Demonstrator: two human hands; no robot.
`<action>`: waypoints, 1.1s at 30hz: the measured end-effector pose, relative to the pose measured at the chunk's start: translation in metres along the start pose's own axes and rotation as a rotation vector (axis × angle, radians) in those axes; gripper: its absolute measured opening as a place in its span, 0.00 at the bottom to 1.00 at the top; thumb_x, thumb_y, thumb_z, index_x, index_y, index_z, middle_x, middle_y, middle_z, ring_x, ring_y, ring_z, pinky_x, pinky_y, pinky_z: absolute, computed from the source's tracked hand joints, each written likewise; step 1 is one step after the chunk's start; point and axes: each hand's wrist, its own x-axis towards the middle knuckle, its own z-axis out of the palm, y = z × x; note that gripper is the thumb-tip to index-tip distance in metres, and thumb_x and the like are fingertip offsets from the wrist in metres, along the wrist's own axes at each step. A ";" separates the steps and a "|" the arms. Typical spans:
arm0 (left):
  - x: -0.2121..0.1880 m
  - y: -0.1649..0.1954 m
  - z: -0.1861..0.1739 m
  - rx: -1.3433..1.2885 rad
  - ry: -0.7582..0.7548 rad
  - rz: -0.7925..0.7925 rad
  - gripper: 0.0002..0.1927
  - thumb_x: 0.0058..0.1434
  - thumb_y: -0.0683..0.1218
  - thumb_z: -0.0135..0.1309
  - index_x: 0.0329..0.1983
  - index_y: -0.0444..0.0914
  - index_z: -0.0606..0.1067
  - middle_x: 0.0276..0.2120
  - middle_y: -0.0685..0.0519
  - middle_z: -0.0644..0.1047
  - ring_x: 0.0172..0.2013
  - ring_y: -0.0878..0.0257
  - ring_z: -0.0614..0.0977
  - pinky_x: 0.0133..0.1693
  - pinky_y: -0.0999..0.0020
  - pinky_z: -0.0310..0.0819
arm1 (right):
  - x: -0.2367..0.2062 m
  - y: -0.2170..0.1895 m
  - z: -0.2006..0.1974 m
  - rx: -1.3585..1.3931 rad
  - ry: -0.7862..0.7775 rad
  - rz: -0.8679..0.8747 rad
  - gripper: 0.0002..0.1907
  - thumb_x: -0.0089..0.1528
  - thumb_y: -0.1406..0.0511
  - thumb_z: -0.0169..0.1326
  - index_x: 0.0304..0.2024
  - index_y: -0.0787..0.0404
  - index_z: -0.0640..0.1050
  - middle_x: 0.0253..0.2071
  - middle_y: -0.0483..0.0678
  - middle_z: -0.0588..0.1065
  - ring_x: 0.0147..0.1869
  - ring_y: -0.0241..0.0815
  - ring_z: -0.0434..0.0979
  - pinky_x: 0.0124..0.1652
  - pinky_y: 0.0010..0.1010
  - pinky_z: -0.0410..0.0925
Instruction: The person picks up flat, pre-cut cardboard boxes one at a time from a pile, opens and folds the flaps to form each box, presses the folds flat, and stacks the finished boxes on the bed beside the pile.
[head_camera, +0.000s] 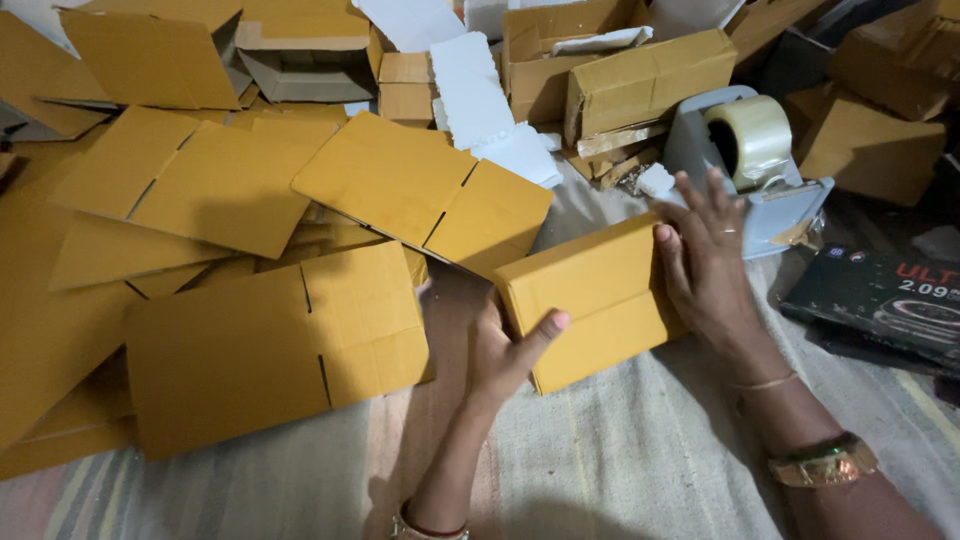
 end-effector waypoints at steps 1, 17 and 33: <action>-0.004 0.005 0.001 0.043 -0.030 0.032 0.37 0.54 0.59 0.67 0.58 0.32 0.71 0.45 0.46 0.82 0.45 0.62 0.85 0.46 0.68 0.82 | 0.000 -0.007 -0.008 -0.044 0.033 -0.070 0.16 0.74 0.63 0.41 0.58 0.61 0.76 0.70 0.56 0.64 0.81 0.58 0.49 0.73 0.60 0.40; -0.014 0.027 0.003 0.182 -0.122 0.124 0.31 0.56 0.54 0.69 0.56 0.33 0.72 0.45 0.47 0.84 0.46 0.61 0.87 0.48 0.67 0.83 | -0.002 -0.013 -0.012 0.085 0.023 -0.138 0.17 0.75 0.59 0.41 0.48 0.56 0.82 0.52 0.45 0.81 0.59 0.42 0.80 0.71 0.50 0.60; -0.021 0.023 0.002 0.907 -0.318 1.124 0.15 0.71 0.46 0.57 0.60 0.47 0.75 0.58 0.52 0.80 0.61 0.55 0.80 0.67 0.52 0.74 | -0.004 0.061 -0.033 1.085 -0.533 1.134 0.33 0.63 0.50 0.45 0.66 0.59 0.71 0.65 0.52 0.73 0.65 0.46 0.73 0.61 0.47 0.65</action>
